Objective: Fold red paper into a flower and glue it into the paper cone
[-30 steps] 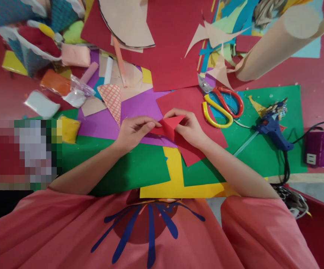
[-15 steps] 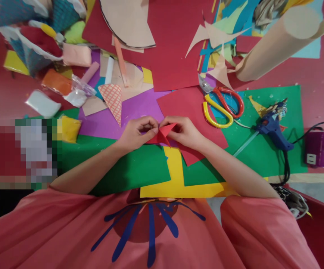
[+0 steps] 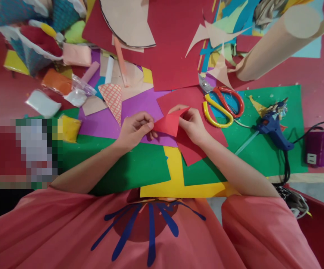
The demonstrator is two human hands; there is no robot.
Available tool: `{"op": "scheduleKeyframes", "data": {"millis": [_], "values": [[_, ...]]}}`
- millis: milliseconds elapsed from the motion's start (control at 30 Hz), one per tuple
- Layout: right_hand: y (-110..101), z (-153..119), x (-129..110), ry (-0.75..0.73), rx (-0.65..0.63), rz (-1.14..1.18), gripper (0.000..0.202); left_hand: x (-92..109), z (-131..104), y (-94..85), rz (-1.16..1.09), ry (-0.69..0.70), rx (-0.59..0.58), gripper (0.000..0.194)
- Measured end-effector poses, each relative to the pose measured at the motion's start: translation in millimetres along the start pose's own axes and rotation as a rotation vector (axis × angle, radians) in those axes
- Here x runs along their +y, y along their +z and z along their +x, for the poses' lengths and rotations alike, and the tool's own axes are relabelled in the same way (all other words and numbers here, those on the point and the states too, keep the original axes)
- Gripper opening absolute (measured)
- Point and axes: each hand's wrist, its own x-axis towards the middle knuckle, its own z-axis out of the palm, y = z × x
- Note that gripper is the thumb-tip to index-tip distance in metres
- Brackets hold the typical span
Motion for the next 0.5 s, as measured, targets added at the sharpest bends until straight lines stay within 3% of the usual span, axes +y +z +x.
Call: {"op": "scheduleKeyframes", "data": {"millis": [133, 300, 500], "values": [[1.4, -0.9, -4.1, -0.035, -0.074, -0.048, 0.023, 1.5, -0.5, -0.6, 0.075, 0.013, -0.033, 0.021], [4.0, -5.3, -8.8, -0.082, -0.277, -0.154, 0.018, 4.8, 1.1, -0.9, 0.278, 0.135, -0.082, 0.014], [4.0, -4.4, -9.5, -0.091, -0.281, -0.141, 0.016, 4.6, 1.6, 0.3, 0.289, 0.161, -0.031, 0.016]]}}
